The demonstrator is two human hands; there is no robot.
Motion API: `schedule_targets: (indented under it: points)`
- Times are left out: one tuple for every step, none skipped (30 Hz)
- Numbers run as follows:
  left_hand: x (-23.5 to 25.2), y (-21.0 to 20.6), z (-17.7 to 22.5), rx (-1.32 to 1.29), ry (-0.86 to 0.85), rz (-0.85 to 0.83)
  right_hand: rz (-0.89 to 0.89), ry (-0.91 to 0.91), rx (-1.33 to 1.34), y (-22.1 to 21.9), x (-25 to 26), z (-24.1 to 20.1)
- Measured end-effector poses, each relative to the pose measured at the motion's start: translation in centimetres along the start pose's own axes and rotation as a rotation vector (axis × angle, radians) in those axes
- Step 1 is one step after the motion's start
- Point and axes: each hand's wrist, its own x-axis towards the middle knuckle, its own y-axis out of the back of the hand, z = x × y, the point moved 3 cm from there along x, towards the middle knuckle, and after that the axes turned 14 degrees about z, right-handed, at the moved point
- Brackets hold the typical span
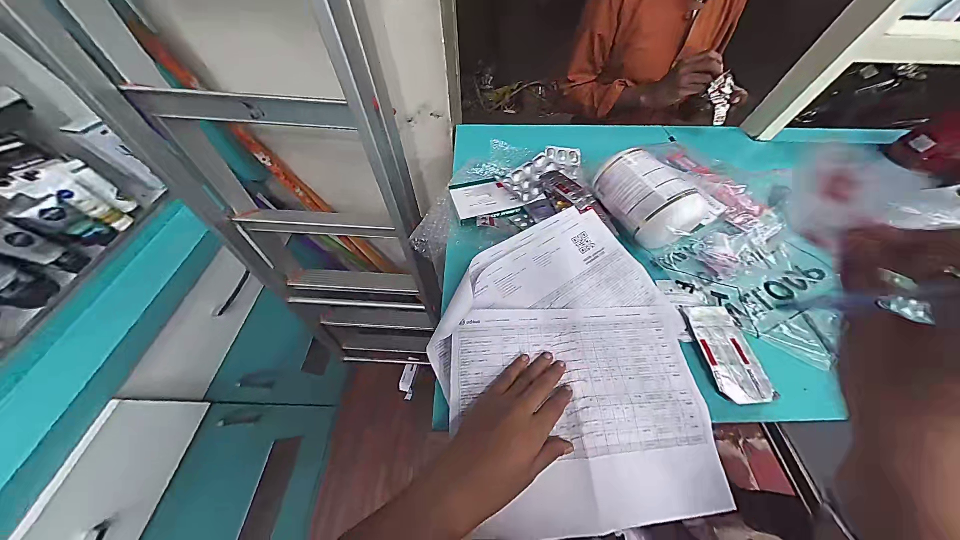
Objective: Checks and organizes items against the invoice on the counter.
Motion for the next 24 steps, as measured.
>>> schedule_targets:
  points:
    - [0.0,0.1,0.0,-0.012,0.005,-0.011,-0.095,0.112,0.058,-3.1,0.1,-1.5]
    - [0.0,0.1,0.0,-0.021,0.009,-0.02,-0.184,0.205,0.108,-6.4,0.1,-2.8]
    - [0.0,0.1,0.0,-0.021,0.006,-0.015,-0.276,0.265,0.151,-9.5,0.0,-3.7]
    - [0.0,0.1,-0.1,-0.011,-0.003,-0.007,-0.329,0.318,0.198,-12.3,-0.2,-4.4]
    - [0.1,0.0,0.0,-0.003,-0.01,-0.001,-0.367,0.366,0.234,-14.6,-0.5,-4.9]
    - [0.0,0.0,0.1,0.005,-0.015,0.011,-0.393,0.413,0.248,-16.6,-0.9,-5.2]
    - [0.0,-0.1,0.1,0.013,-0.019,0.019,-0.413,0.46,0.251,-18.3,-1.3,-5.4]
    - [0.1,-0.1,0.1,0.015,-0.02,0.024,-0.418,0.507,0.254,-19.5,-1.6,-5.5]
    - [0.0,-0.2,0.1,0.013,-0.017,0.027,-0.439,0.54,0.259,-20.3,-2.0,-5.6]
    - [0.0,-0.2,0.1,0.014,-0.014,0.026,-0.466,0.559,0.262,-20.8,-2.2,-5.5]
    - [0.0,-0.2,0.1,0.017,-0.012,0.021,-0.502,0.549,0.264,-20.9,-2.4,-5.5]
    - [0.0,-0.1,0.1,0.02,-0.011,0.017,-0.528,0.515,0.266,-20.7,-2.5,-5.3]
    - [0.0,-0.1,0.1,0.024,-0.011,0.013,-0.536,0.46,0.265,-20.0,-2.4,-5.2]
    - [0.0,-0.1,0.1,0.025,-0.013,0.014,-0.513,0.388,0.281,-18.8,-2.3,-5.0]
    - [0.0,-0.2,0.2,0.024,-0.012,0.02,-0.479,0.281,0.327,-17.1,-2.4,-4.8]
    - [0.0,-0.2,0.2,0.02,-0.007,0.016,-0.439,0.145,0.408,-15.1,-2.8,-4.8]
    - [0.0,-0.2,0.2,0.016,0.0,0.01,-0.408,-0.003,0.5,-13.0,-3.6,-4.9]
    - [-0.1,-0.2,0.2,0.012,0.007,0.012,-0.427,-0.18,0.616,-11.2,-4.9,-5.1]
    - [-0.1,-0.3,0.2,0.015,0.002,0.026,-0.48,-0.335,0.75,-9.7,-6.5,-5.5]
    - [-0.2,-0.3,0.2,0.019,-0.005,0.036,-0.538,-0.461,0.852,-8.5,-8.2,-5.9]
    - [-0.2,-0.4,0.2,0.024,-0.012,0.046,-0.582,-0.54,0.899,-7.7,-9.8,-6.3]
    - [-0.2,-0.5,0.2,0.032,-0.02,0.054,-0.603,-0.589,0.917,-7.2,-11.2,-6.6]
    - [-0.2,-0.5,0.2,0.042,-0.027,0.057,-0.6,-0.615,0.913,-7.1,-12.4,-6.7]
    - [-0.2,-0.4,0.3,0.045,-0.029,0.055,-0.574,-0.628,0.886,-7.2,-13.4,-6.7]
